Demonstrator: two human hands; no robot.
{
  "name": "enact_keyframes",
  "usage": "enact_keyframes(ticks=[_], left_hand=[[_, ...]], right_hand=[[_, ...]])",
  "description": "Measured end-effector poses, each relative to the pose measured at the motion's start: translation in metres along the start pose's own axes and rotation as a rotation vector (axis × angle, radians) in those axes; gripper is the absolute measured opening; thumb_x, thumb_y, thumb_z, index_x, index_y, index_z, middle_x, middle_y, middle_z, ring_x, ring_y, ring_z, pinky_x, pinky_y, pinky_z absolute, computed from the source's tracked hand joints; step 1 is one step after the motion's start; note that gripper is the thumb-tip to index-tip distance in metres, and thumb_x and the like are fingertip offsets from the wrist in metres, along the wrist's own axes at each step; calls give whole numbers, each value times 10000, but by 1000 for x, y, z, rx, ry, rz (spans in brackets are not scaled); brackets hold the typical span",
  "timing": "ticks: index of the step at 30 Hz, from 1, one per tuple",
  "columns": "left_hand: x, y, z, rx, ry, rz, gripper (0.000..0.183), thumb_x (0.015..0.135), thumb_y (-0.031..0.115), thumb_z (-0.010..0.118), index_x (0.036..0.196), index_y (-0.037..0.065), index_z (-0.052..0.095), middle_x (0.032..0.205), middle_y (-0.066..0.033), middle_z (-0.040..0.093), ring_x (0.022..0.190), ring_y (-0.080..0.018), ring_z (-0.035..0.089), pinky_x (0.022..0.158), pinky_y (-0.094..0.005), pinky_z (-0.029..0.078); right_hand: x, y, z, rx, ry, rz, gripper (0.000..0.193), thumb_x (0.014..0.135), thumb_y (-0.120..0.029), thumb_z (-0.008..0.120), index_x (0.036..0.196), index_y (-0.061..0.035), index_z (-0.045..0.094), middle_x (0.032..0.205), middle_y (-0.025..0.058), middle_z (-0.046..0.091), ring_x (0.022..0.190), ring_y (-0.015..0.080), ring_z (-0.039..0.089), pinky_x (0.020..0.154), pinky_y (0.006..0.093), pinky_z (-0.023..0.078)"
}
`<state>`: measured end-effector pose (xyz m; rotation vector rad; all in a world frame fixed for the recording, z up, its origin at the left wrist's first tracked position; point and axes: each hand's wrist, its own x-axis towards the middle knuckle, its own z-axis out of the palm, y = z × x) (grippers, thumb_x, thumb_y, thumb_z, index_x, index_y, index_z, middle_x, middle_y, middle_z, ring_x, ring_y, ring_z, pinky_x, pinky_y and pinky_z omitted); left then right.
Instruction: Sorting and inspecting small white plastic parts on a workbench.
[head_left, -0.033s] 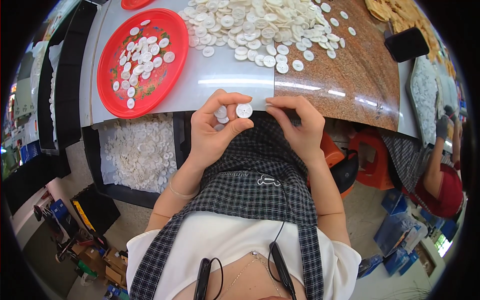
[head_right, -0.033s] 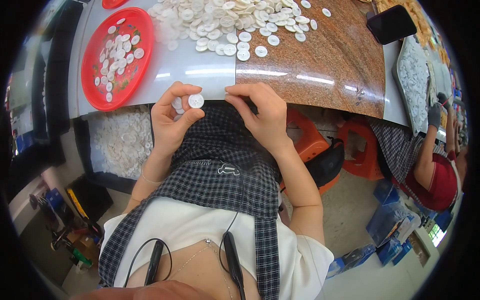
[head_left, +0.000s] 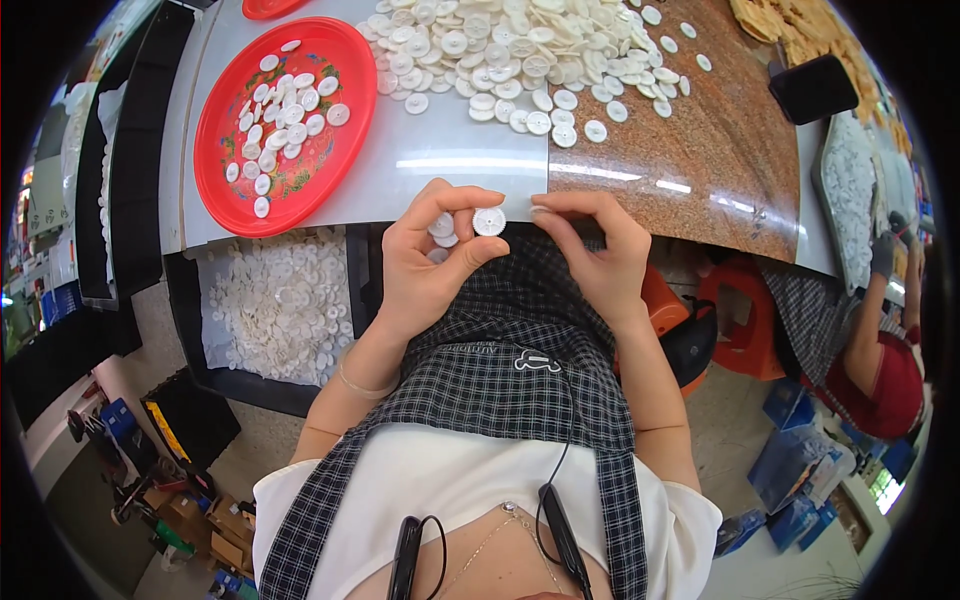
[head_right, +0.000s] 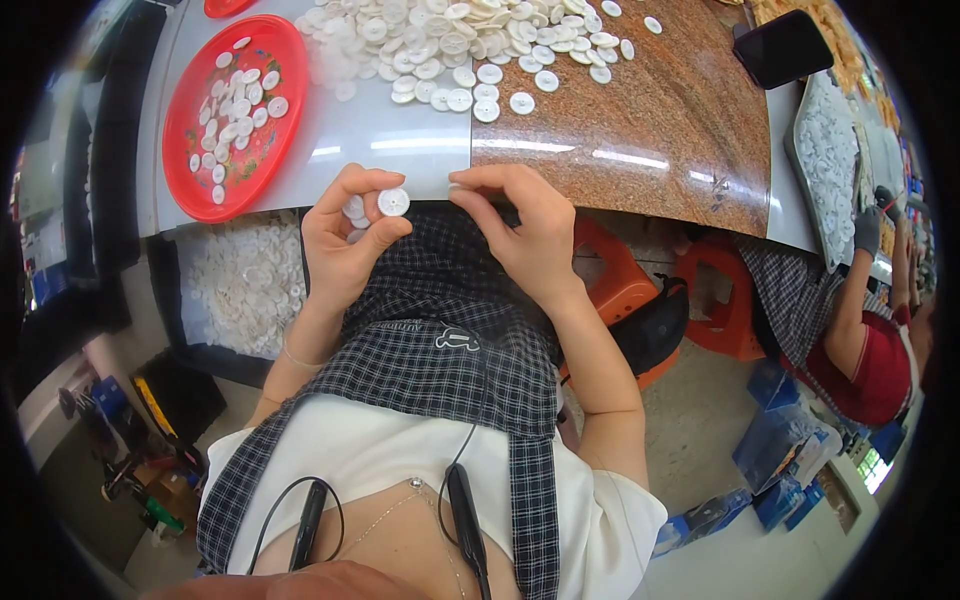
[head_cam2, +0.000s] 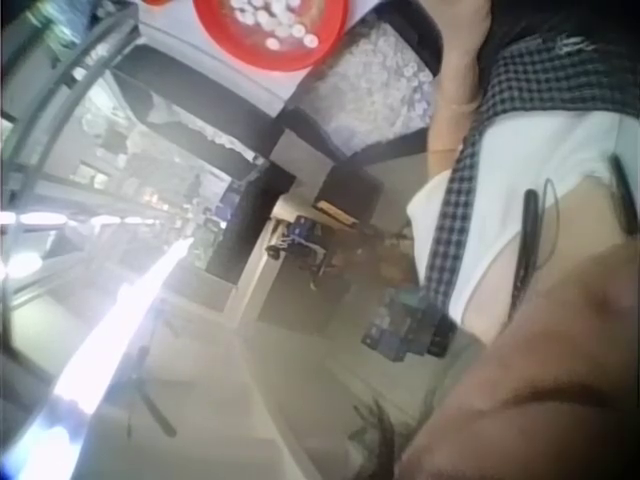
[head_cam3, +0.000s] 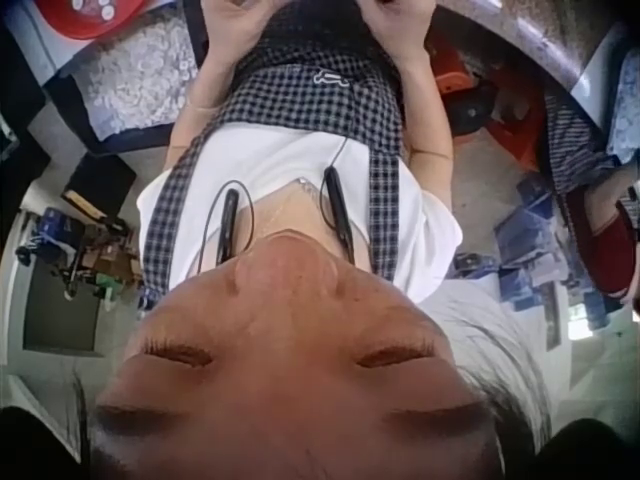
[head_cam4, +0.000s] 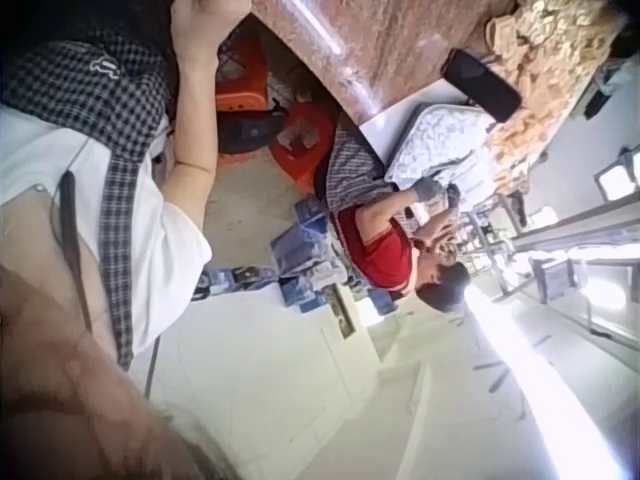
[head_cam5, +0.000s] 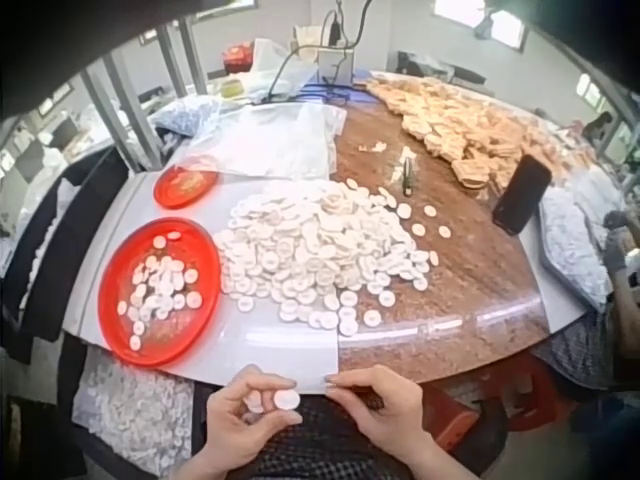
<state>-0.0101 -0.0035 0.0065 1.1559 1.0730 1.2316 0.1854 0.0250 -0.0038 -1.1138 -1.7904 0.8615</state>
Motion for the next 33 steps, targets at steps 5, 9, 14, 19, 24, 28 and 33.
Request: enact_keyframes(ticks=[5, 9, 14, 19, 24, 28, 33], left_hand=[[-6, -11, -4, -538, -98, -272, 450, 791, -6, 741, 1194, 40, 546, 856, 31, 489, 749, -42, 462, 672, -162, 408], [0, -5, 12, -865, -153, -383, 408, 848, 2, 665, 1198, 38, 459, 903, 11, 496, 792, -41, 475, 675, -169, 403], [2, -9, 15, -146, -154, -33, 347, 850, 81, 719, 1150, 20, 556, 949, 15, 518, 725, -34, 459, 588, -149, 366], [1, -1, 9, -192, -116, -125, 351, 845, 117, 741, 1142, 10, 589, 920, 31, 515, 678, -14, 431, 552, -153, 337], [0, -2, 6, -229, -109, -175, 367, 858, 141, 734, 1158, -1, 578, 879, 35, 507, 608, 1, 389, 482, -149, 274], [-1, 0, 3, -345, -115, -237, 353, 890, 138, 697, 1192, 5, 570, 806, 57, 503, 585, 12, 373, 481, -150, 262], [-1, -1, 3, -398, -125, -261, 341, 901, 132, 683, 1207, 23, 578, 785, 78, 496, 579, 23, 355, 478, -149, 246]], right_hand=[[5, -14, 2, 607, 23, 290, 283, 831, 48, 699, 1078, 2, 568, 1025, 110, 656, 826, 87, 622, 774, 230, 515], [6, -15, 6, 739, -4, 289, 402, 813, 54, 713, 1148, -3, 496, 989, 79, 589, 828, 104, 633, 756, 226, 513], [10, -22, 5, 794, -25, 321, 413, 833, 51, 692, 1168, 1, 457, 948, 79, 584, 776, 92, 625, 705, 214, 511], [23, -4, -2, -97, 56, 74, 297, 853, -32, 656, 1130, -20, 550, 1040, 92, 619, 962, 222, 617, 812, 333, 489], [29, 8, 0, -544, 64, -122, 396, 820, -36, 678, 1203, -43, 582, 1239, 104, 613, 1124, 310, 563, 985, 404, 425], [17, 9, -1, -457, 39, -115, 378, 806, -58, 708, 1171, -43, 609, 1222, 83, 629, 1132, 284, 568, 969, 395, 437], [10, 8, -9, -468, 146, -154, 309, 789, -64, 731, 1088, -54, 654, 1165, 58, 661, 1096, 253, 585, 931, 364, 450]])
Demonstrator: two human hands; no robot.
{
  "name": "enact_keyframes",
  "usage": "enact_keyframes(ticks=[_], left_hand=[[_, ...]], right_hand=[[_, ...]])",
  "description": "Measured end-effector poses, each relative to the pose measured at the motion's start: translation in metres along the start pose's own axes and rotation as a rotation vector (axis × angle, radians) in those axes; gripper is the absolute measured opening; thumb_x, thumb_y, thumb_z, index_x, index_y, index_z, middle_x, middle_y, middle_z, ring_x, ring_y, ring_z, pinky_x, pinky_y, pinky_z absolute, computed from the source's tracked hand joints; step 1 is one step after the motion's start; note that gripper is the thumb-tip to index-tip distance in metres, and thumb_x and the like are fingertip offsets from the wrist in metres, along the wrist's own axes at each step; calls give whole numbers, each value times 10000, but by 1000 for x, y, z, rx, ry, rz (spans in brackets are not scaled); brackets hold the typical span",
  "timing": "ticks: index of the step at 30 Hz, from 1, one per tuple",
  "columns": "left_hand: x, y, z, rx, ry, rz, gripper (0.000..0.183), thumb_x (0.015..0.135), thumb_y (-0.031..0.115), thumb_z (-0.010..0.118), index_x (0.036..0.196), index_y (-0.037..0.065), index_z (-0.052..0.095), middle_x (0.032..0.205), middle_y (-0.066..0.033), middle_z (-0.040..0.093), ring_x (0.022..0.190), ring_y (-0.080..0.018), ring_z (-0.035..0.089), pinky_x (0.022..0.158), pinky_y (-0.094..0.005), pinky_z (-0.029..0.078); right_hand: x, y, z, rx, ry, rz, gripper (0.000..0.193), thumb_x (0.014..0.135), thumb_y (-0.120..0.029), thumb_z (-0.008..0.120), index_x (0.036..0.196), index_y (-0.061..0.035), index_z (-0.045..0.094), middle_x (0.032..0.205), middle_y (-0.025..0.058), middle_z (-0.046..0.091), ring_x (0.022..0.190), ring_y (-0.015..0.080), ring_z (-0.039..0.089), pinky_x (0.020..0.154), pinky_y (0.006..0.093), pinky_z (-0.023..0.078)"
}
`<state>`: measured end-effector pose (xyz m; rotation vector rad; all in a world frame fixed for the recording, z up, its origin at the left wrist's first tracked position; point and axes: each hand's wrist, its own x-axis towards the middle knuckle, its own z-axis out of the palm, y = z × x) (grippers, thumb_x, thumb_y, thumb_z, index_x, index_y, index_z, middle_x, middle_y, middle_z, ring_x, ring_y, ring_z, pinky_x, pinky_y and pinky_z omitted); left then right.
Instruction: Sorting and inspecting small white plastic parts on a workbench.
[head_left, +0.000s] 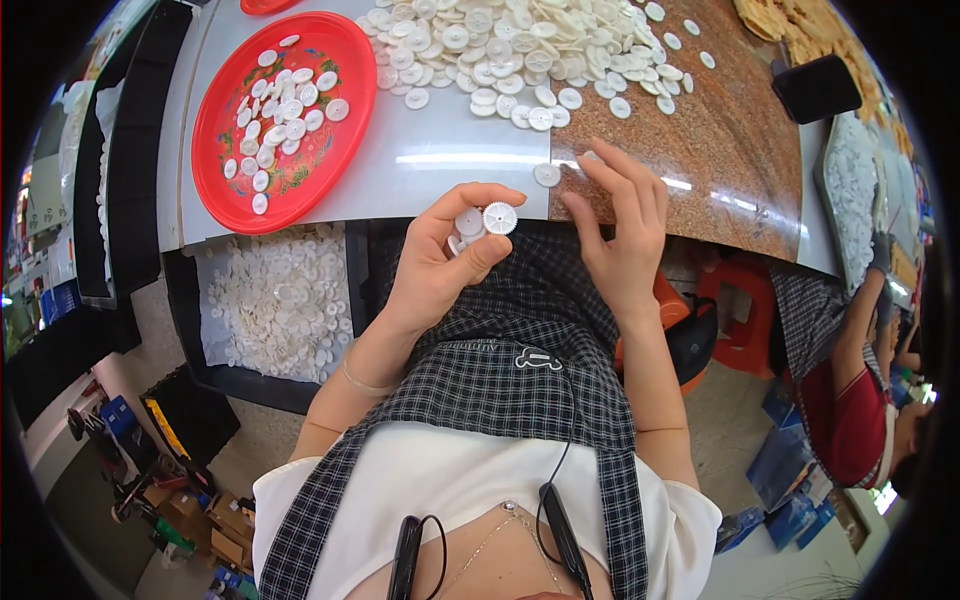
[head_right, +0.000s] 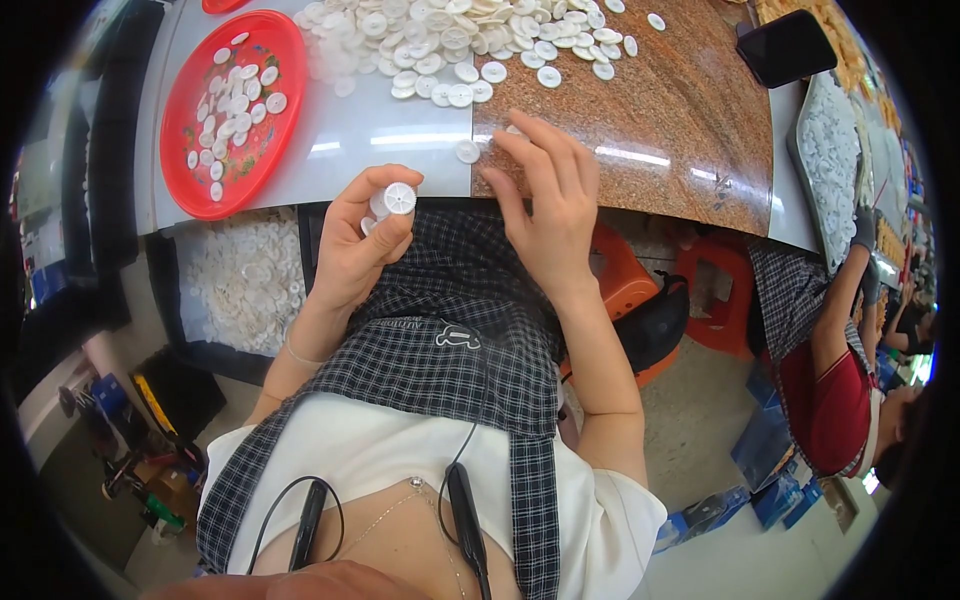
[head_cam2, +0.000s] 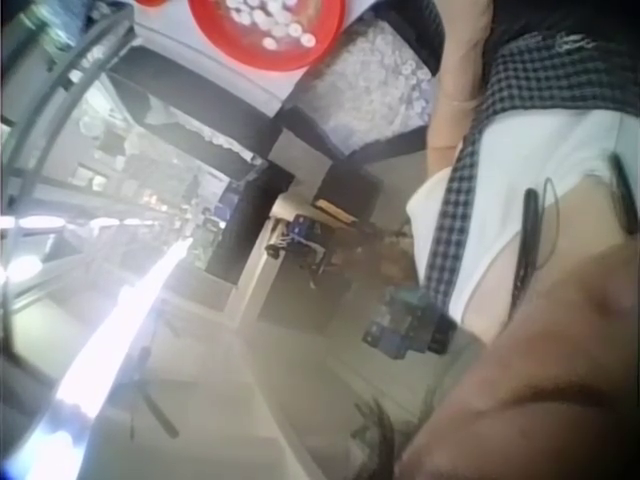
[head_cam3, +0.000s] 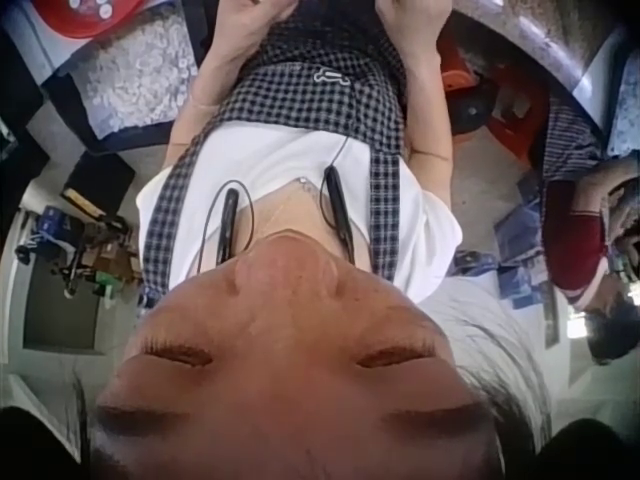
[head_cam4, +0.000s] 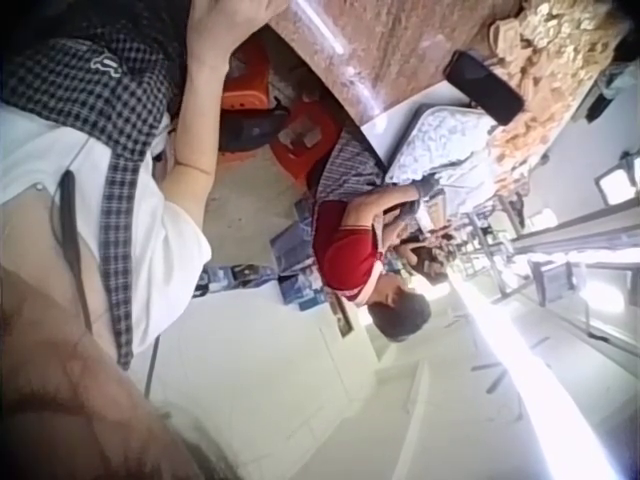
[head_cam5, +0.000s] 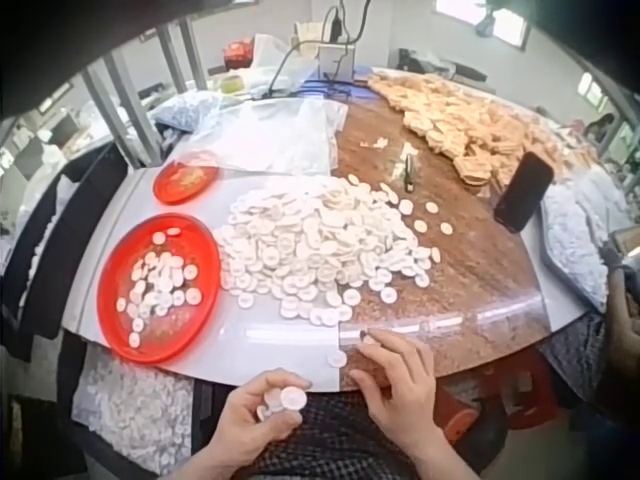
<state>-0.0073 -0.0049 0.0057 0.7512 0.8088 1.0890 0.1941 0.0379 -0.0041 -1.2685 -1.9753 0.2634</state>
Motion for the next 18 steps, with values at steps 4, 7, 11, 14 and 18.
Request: enact_keyframes(ticks=[4, 7, 11, 14, 18], left_hand=[[0, -1, 0, -15, -10, 1, 349, 910, 137, 673, 1221, 18, 567, 774, 77, 488, 579, 21, 355, 477, -149, 241], [0, -3, 0, -25, -26, 4, 361, 928, 139, 646, 1240, -3, 535, 751, 62, 465, 548, 8, 321, 460, -163, 221], [1, -3, 2, -48, -60, -17, 386, 947, 144, 617, 1273, -23, 496, 759, 39, 451, 545, -8, 299, 449, -173, 212], [1, -3, 1, -6, -82, -7, 412, 948, 167, 616, 1295, -15, 486, 776, 28, 455, 564, -9, 308, 452, -168, 221], [2, 8, -4, 47, 118, 111, 329, 954, 110, 591, 1267, 27, 530, 694, 77, 434, 522, 5, 330, 445, -176, 224]], right_hand=[[-10, 11, -8, -67, -53, -24, 280, 758, -87, 761, 1025, -64, 680, 1156, 52, 665, 1034, 235, 590, 892, 344, 452], [-19, 10, -13, -25, -54, -6, 280, 738, -100, 775, 1002, -74, 687, 1146, 48, 668, 1030, 238, 587, 895, 350, 448], [-33, 19, -13, -32, -12, -66, 246, 710, -79, 778, 943, -95, 701, 1078, -6, 680, 959, 202, 598, 829, 322, 456], [-36, 21, -12, 4, 24, -108, 245, 698, -28, 770, 925, -93, 705, 1023, -8, 694, 885, 190, 607, 755, 303, 477], [-30, 17, -12, 139, 25, -55, 189, 731, 35, 747, 891, -51, 696, 965, 60, 708, 798, 196, 637, 696, 276, 496]])
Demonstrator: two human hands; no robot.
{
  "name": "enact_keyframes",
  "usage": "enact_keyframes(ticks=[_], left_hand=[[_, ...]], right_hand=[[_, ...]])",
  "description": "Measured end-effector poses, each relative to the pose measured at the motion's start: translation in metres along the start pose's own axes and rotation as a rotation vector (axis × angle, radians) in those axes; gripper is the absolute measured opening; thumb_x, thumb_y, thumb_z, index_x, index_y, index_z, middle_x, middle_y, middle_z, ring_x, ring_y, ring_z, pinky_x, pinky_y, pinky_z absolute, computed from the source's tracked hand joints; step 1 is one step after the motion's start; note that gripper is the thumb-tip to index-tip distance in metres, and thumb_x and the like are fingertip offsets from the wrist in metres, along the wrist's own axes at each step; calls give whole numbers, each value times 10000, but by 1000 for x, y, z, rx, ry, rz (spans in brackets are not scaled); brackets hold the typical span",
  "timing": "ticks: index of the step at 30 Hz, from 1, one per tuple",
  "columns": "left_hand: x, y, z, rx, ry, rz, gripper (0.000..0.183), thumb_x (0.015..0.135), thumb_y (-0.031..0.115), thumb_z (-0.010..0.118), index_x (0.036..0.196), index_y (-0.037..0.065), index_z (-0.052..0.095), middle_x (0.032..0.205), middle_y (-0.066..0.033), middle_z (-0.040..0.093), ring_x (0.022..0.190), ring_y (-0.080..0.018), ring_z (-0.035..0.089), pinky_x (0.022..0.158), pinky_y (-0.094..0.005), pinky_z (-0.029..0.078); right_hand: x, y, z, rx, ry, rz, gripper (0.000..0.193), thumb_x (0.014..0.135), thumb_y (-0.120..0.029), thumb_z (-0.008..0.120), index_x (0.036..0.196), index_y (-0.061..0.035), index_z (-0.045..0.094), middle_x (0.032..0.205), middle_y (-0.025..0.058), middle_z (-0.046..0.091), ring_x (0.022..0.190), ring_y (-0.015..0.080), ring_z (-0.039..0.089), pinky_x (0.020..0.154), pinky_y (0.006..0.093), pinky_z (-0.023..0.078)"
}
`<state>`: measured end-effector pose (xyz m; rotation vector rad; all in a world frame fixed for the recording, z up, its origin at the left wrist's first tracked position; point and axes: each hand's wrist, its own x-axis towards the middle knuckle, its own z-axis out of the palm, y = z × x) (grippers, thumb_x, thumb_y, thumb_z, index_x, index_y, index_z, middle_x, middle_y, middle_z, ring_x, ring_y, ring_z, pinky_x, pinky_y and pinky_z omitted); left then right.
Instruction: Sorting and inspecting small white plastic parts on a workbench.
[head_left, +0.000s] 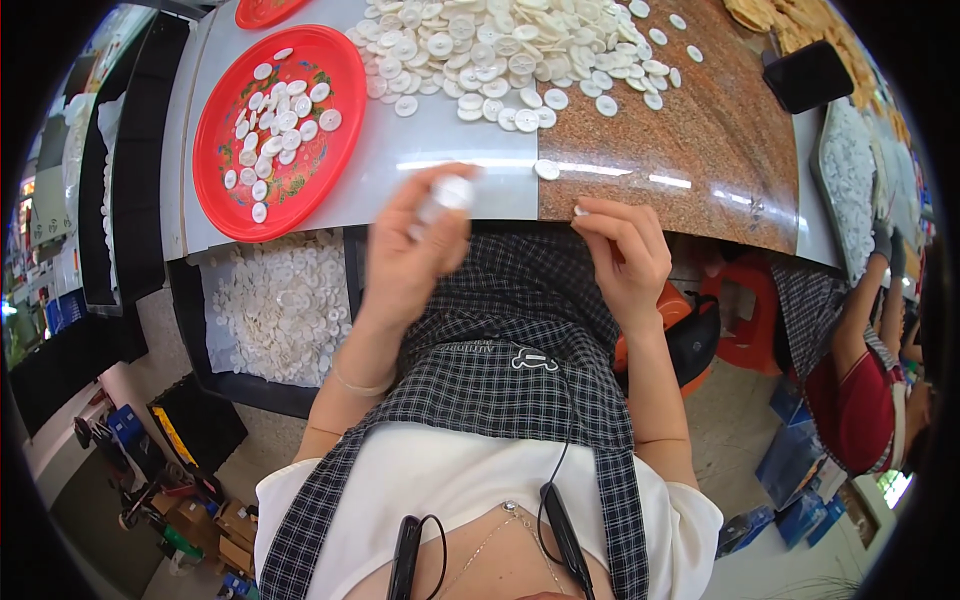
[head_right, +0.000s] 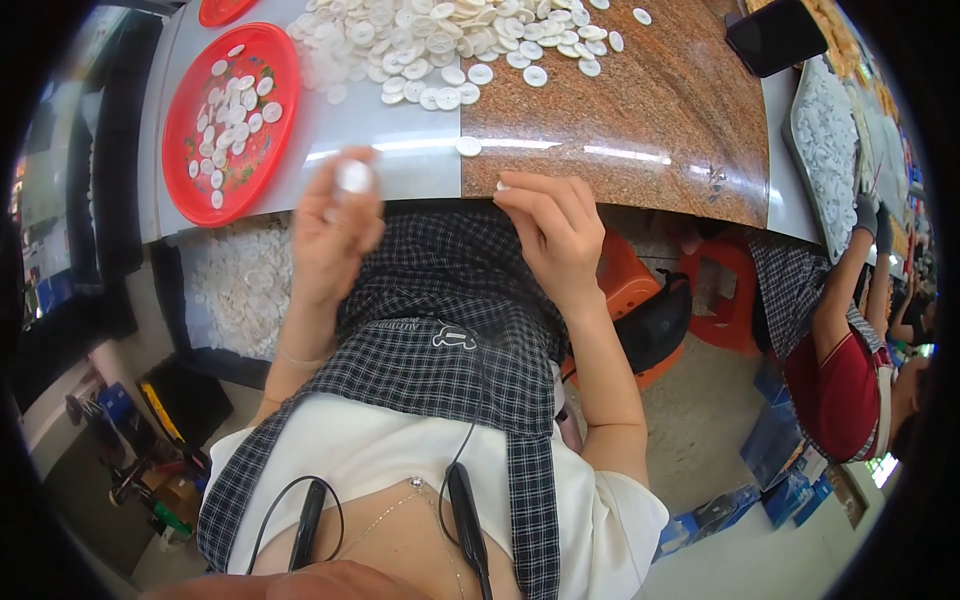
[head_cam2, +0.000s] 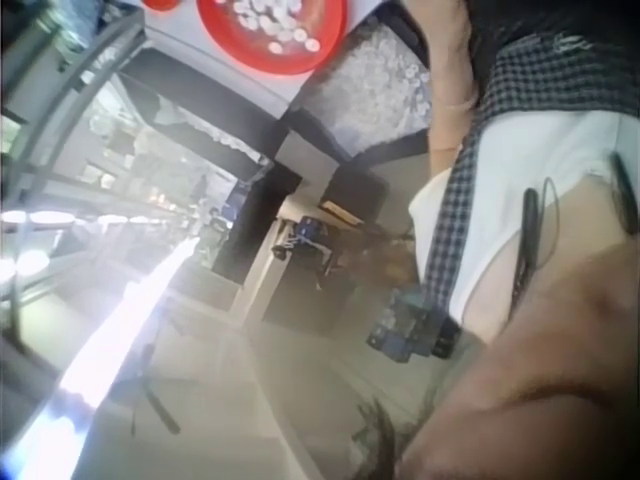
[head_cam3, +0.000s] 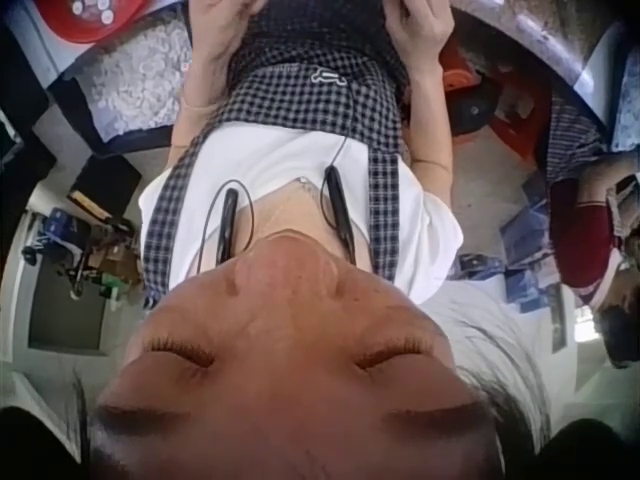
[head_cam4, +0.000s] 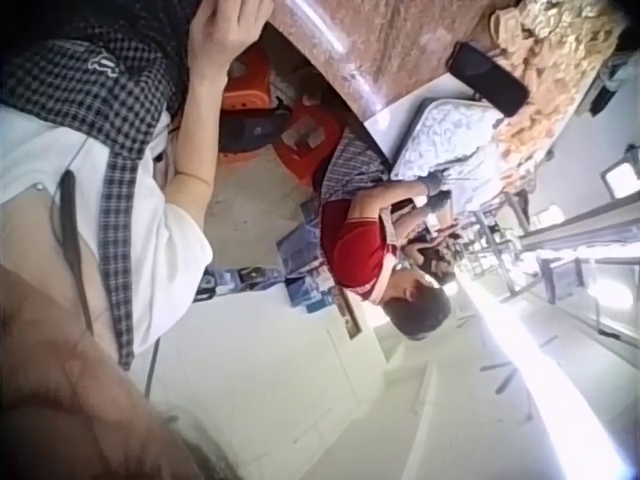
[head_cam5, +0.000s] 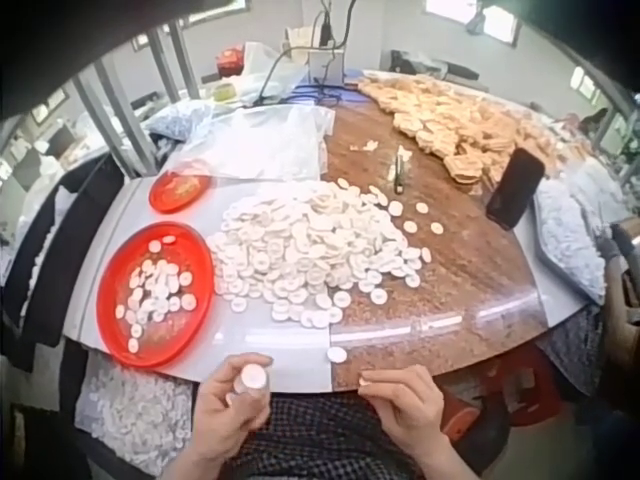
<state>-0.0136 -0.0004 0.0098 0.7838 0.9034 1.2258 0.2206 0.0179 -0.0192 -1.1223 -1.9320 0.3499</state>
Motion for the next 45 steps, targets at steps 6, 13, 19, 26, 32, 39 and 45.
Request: enact_keyframes(ticks=[6, 13, 19, 26, 32, 39, 45], left_hand=[[28, 58, -35, 427, 575, 713, 347, 942, -4, 529, 1286, 39, 508, 768, 42, 483, 551, -9, 360, 477, -176, 327], [4, 19, 8, 762, 66, 320, 488, 672, 59, 852, 1127, 75, 677, 628, 75, 452, 561, -25, 383, 523, -191, 315], [10, -3, 13, 672, -128, 295, 420, 666, 82, 848, 1064, 76, 713, 626, 59, 395, 567, -39, 364, 536, -200, 296], [5, 1, 9, 628, -80, 260, 408, 687, 85, 832, 1078, 90, 716, 605, 50, 383, 580, -48, 366, 568, -216, 318], [4, 0, 9, 621, -86, 261, 399, 698, 78, 824, 1081, 81, 713, 614, 56, 382, 580, -45, 361, 561, -212, 307], [4, -3, 10, 606, -64, 247, 379, 699, 118, 834, 1043, 25, 706, 645, 66, 367, 591, -33, 344, 561, -195, 285], [-1, -12, 18, -85, 18, -75, 320, 790, 72, 778, 1031, 41, 568, 766, 59, 469, 587, 2, 367, 534, -152, 299]], right_hand=[[8, -18, 5, 380, -21, 406, 160, 838, 60, 675, 984, 4, 648, 1016, 91, 703, 888, 119, 648, 773, 236, 505], [22, -31, 13, 944, -58, 528, 404, 824, 93, 669, 1158, -1, 463, 1045, 106, 569, 850, 113, 628, 751, 230, 503], [23, -40, 14, 1101, -117, 554, 417, 835, 80, 662, 1178, -18, 447, 1049, 87, 549, 875, 112, 627, 742, 223, 508], [33, -23, 14, 27, -108, 16, 340, 775, -10, 736, 1092, -58, 623, 1094, 67, 659, 959, 211, 617, 827, 315, 489], [15, -11, 13, -76, -180, -87, 342, 705, -23, 763, 1032, -86, 685, 1127, 30, 672, 947, 217, 608, 792, 320, 485], [10, -6, 12, 85, -111, -31, 293, 704, -7, 772, 980, -84, 710, 1059, 42, 707, 794, 173, 625, 729, 276, 495], [18, -25, 15, 385, -2, 123, 451, 779, 22, 749, 1183, -50, 560, 1034, 106, 717, 988, 181, 656, 867, 304, 510]])
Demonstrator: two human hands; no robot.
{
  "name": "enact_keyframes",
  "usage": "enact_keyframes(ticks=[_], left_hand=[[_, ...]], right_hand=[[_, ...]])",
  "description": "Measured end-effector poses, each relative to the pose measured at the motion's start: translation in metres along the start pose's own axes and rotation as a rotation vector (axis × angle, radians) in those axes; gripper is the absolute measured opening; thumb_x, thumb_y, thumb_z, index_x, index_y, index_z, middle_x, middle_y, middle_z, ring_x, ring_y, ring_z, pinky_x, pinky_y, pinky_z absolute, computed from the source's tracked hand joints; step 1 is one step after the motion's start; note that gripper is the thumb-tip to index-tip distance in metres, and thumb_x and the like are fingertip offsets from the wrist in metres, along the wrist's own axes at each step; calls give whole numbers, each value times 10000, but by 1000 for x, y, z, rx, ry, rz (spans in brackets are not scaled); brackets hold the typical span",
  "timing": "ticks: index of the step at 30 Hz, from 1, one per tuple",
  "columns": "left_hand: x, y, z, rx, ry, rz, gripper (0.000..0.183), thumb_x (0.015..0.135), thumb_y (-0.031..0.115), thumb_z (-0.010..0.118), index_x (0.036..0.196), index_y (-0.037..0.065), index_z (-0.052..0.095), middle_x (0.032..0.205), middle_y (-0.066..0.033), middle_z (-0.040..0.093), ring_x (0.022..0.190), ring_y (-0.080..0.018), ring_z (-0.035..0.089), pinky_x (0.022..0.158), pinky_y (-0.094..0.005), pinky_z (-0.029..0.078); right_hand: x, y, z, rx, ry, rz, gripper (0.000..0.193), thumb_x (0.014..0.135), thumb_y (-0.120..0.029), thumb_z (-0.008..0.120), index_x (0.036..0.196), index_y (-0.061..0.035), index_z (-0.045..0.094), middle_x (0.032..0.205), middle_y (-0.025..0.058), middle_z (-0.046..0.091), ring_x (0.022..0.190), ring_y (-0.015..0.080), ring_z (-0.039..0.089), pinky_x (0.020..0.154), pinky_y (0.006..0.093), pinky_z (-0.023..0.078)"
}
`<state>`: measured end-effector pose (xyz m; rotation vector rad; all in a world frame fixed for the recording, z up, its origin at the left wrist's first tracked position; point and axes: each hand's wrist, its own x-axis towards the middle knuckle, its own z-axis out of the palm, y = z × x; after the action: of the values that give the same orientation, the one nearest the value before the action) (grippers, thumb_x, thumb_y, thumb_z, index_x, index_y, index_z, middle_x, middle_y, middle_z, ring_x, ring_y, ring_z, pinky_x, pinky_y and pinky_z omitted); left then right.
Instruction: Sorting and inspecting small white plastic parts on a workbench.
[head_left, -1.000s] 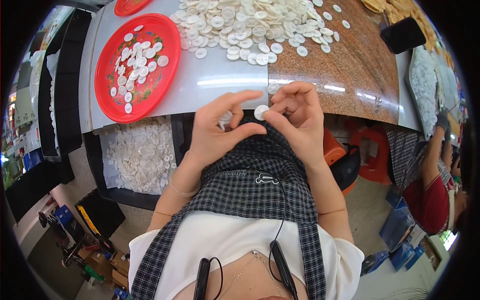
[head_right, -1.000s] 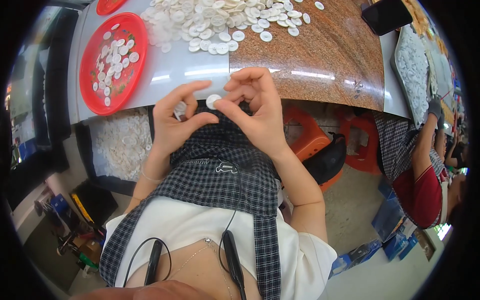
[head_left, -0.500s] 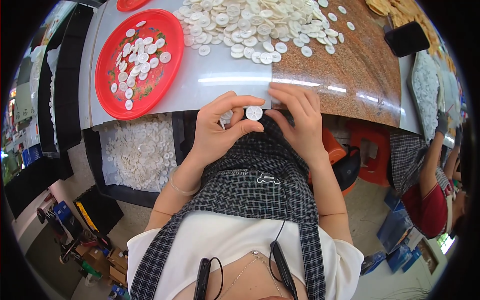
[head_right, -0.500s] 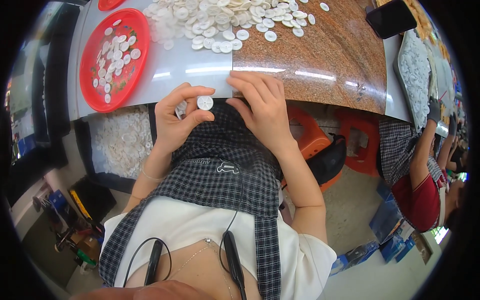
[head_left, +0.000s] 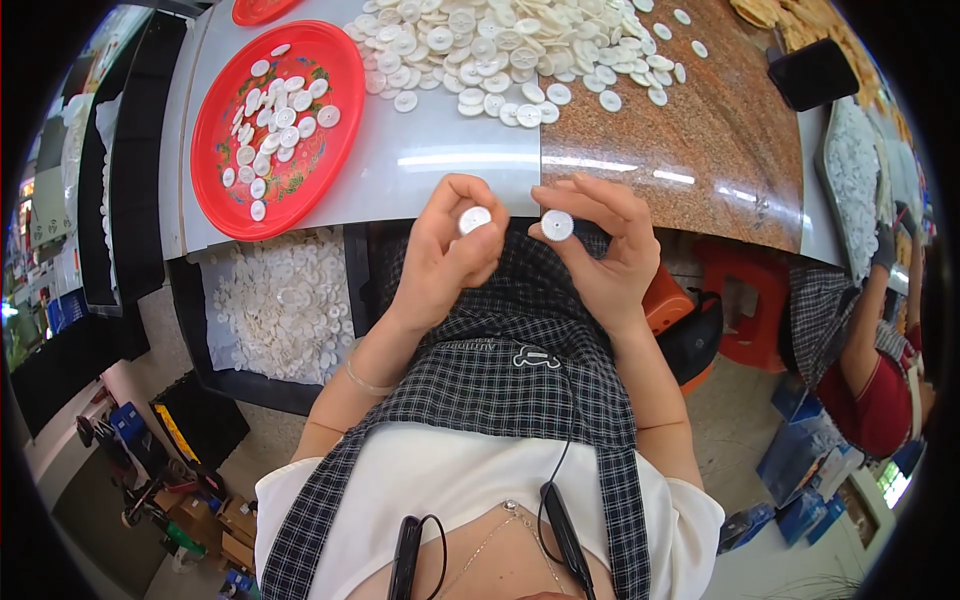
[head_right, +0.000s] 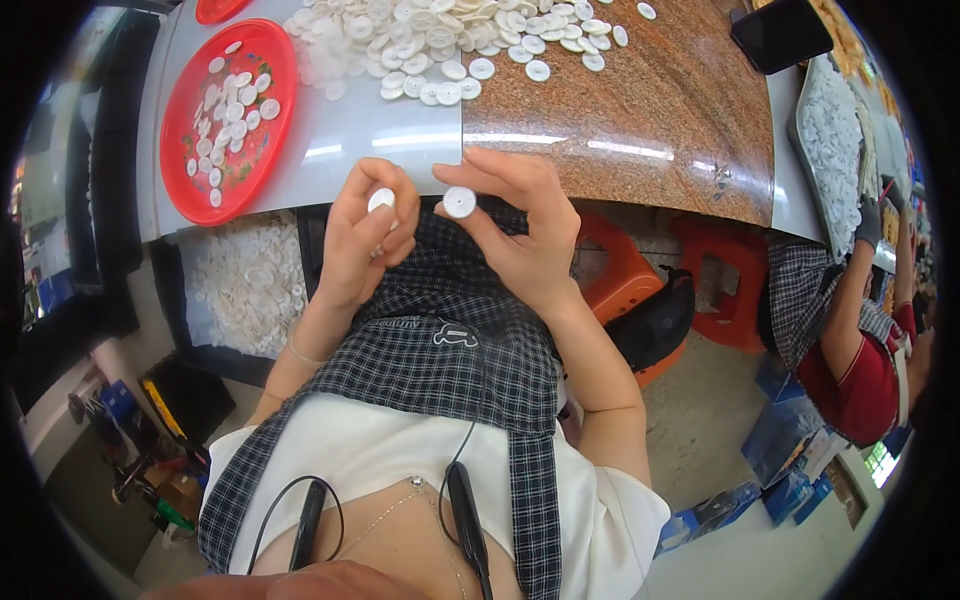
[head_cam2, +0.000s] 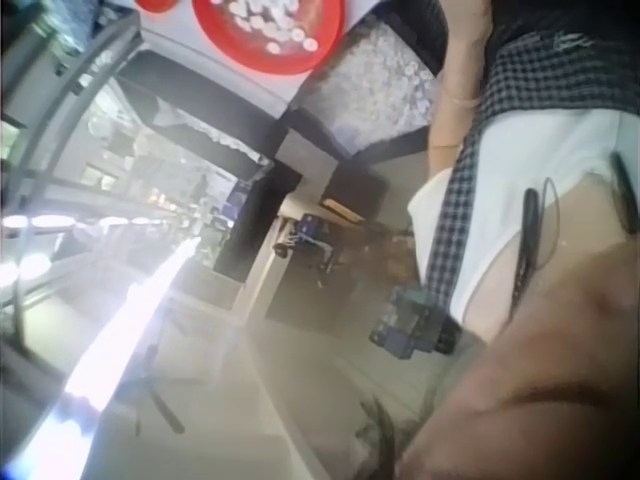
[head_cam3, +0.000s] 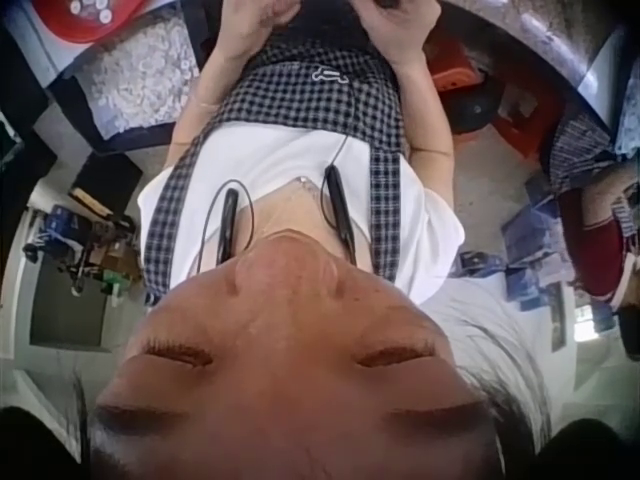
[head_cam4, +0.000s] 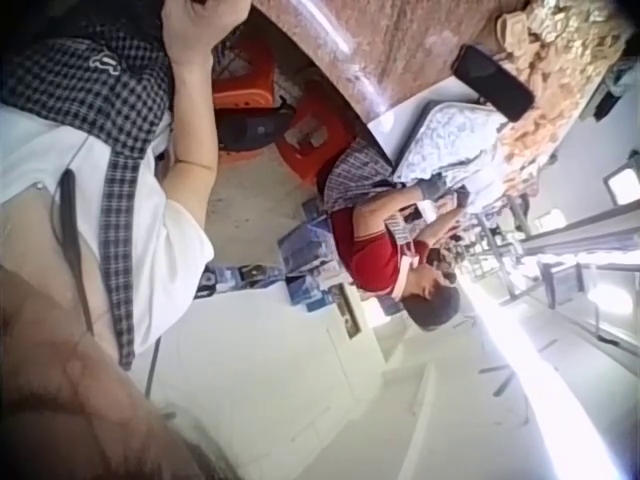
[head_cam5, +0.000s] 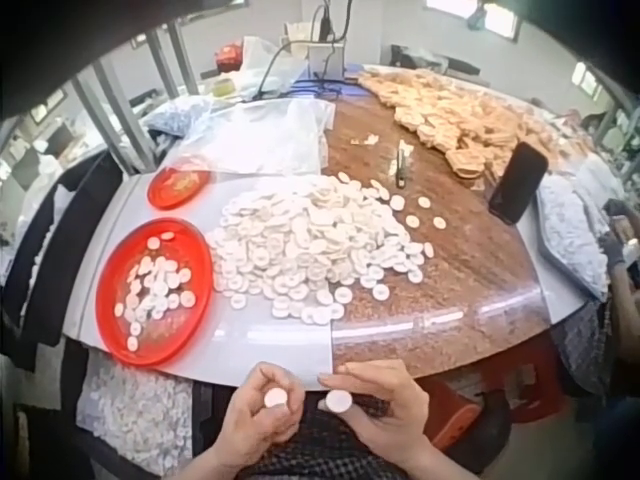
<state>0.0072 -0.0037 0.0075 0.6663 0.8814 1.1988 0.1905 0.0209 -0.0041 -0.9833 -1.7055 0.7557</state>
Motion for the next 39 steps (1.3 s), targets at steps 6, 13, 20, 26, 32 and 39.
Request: enact_keyframes(ticks=[6, 13, 20, 26, 32, 39], left_hand=[[3, 0, 8, 202, -151, 15, 439, 721, 20, 810, 1078, 37, 553, 872, 49, 482, 648, 15, 407, 554, -137, 309], [1, -1, 6, 530, -35, 188, 269, 727, 3, 807, 914, 34, 617, 772, 56, 485, 673, 6, 430, 581, -144, 335], [2, 2, -1, 600, 49, 238, 234, 738, 21, 802, 883, 32, 619, 752, 51, 496, 658, -8, 431, 581, -157, 346], [4, 1, -5, 616, 63, 268, 248, 723, 44, 822, 883, 34, 633, 747, 53, 491, 622, -2, 406, 543, -161, 317], [3, -1, -7, 584, 72, 278, 257, 714, 71, 839, 881, 39, 646, 745, 56, 482, 588, 6, 377, 508, -165, 291], [3, 2, -4, 585, 56, 244, 267, 709, 29, 829, 888, 46, 632, 746, 63, 484, 596, 7, 394, 511, -153, 301]], right_hand=[[-2, -7, 6, 86, -28, 7, 572, 788, 17, 740, 1273, -45, 443, 1031, 132, 713, 1120, 225, 624, 984, 348, 469], [-1, -3, 10, -69, -51, -128, 579, 750, 48, 734, 1257, -41, 468, 1061, 101, 713, 1119, 246, 623, 976, 362, 453], [22, 8, 8, -362, -50, -87, 413, 754, -25, 737, 1150, -65, 625, 1277, 73, 616, 1217, 282, 533, 981, 390, 426], [32, 12, 14, -549, -104, -86, 445, 793, -73, 715, 1222, -63, 597, 1270, 90, 609, 1168, 281, 550, 971, 379, 430], [11, 15, 4, -541, -121, -72, 466, 772, -109, 746, 1213, -69, 599, 1276, 79, 607, 1154, 262, 560, 949, 372, 435], [10, 8, -9, -569, -170, -107, 444, 712, -103, 789, 1127, -71, 635, 1211, 65, 639, 1040, 238, 599, 894, 356, 460]])
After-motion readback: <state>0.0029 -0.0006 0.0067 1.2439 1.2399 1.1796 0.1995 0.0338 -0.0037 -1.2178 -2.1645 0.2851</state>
